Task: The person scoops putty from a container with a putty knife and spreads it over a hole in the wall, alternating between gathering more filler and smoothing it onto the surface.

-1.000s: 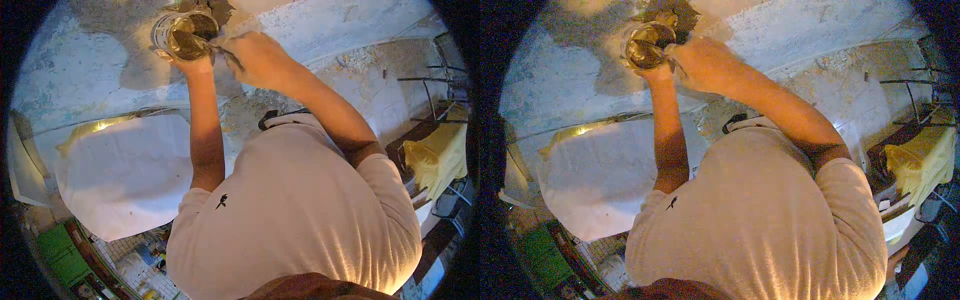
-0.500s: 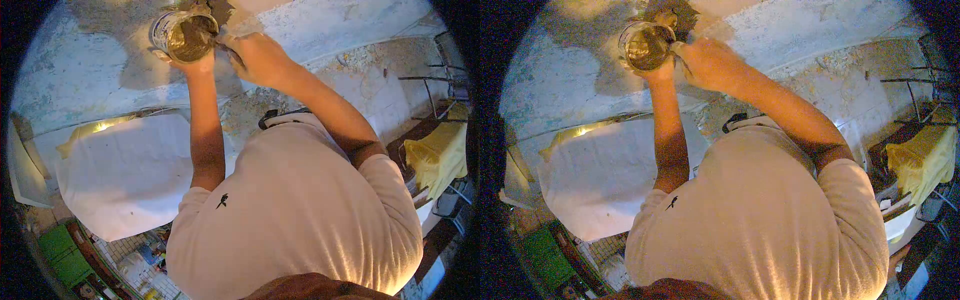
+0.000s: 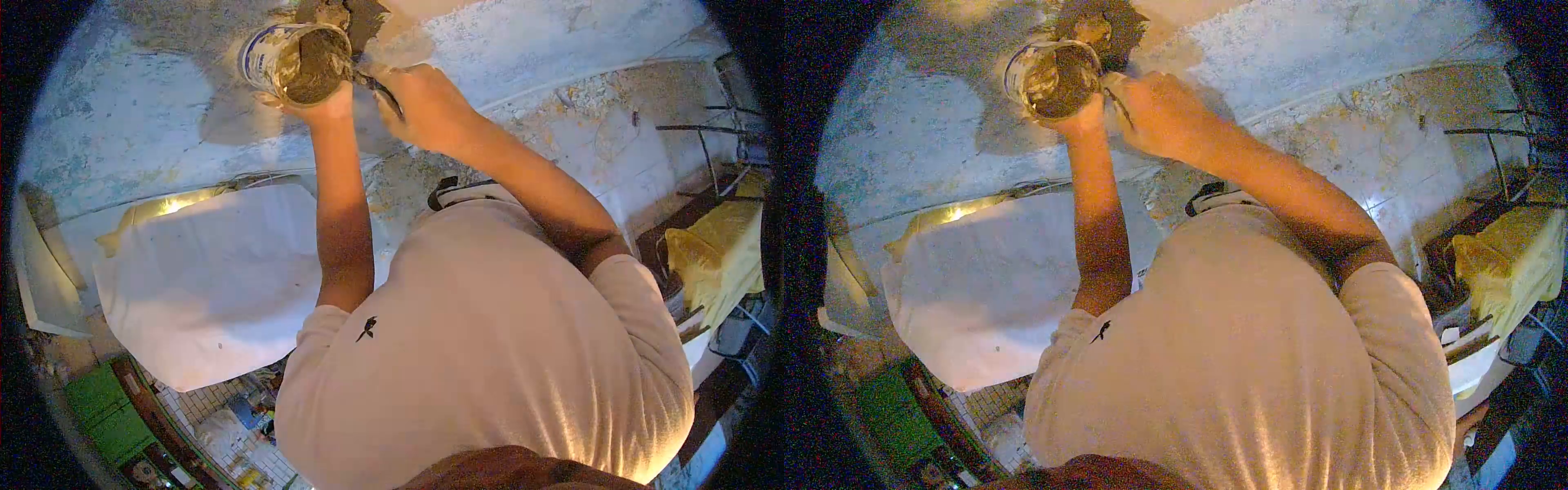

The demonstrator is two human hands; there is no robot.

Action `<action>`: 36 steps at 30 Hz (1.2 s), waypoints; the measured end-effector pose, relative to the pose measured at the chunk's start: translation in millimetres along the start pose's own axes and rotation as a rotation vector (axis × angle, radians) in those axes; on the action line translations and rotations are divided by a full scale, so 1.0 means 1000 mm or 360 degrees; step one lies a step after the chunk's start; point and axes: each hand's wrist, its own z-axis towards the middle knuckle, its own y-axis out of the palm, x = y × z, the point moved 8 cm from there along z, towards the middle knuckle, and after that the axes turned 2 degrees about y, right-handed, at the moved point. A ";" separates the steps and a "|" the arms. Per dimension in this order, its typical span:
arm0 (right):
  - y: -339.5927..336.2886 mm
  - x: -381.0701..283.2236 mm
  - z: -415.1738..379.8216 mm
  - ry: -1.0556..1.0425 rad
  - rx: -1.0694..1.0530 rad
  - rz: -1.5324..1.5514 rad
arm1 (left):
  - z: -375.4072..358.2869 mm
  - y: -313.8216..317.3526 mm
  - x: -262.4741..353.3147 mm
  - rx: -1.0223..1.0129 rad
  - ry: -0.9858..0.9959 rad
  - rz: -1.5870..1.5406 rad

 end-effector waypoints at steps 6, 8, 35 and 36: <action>0.007 -0.015 0.001 0.0028 -0.0145 0.0180 | -0.005 -0.032 0.002 0.0433 0.0243 0.0570; 0.007 -0.015 0.001 0.0031 -0.0111 0.0238 | -0.007 -0.042 -0.004 0.0403 0.0188 0.0544; 0.013 0.019 -0.050 0.0978 -0.0597 0.2111 | -0.008 -0.026 0.057 -0.0038 0.0435 0.0041; 0.012 0.022 -0.054 0.0982 -0.0633 0.2067 | -0.017 -0.027 0.067 -0.0035 0.0480 0.0012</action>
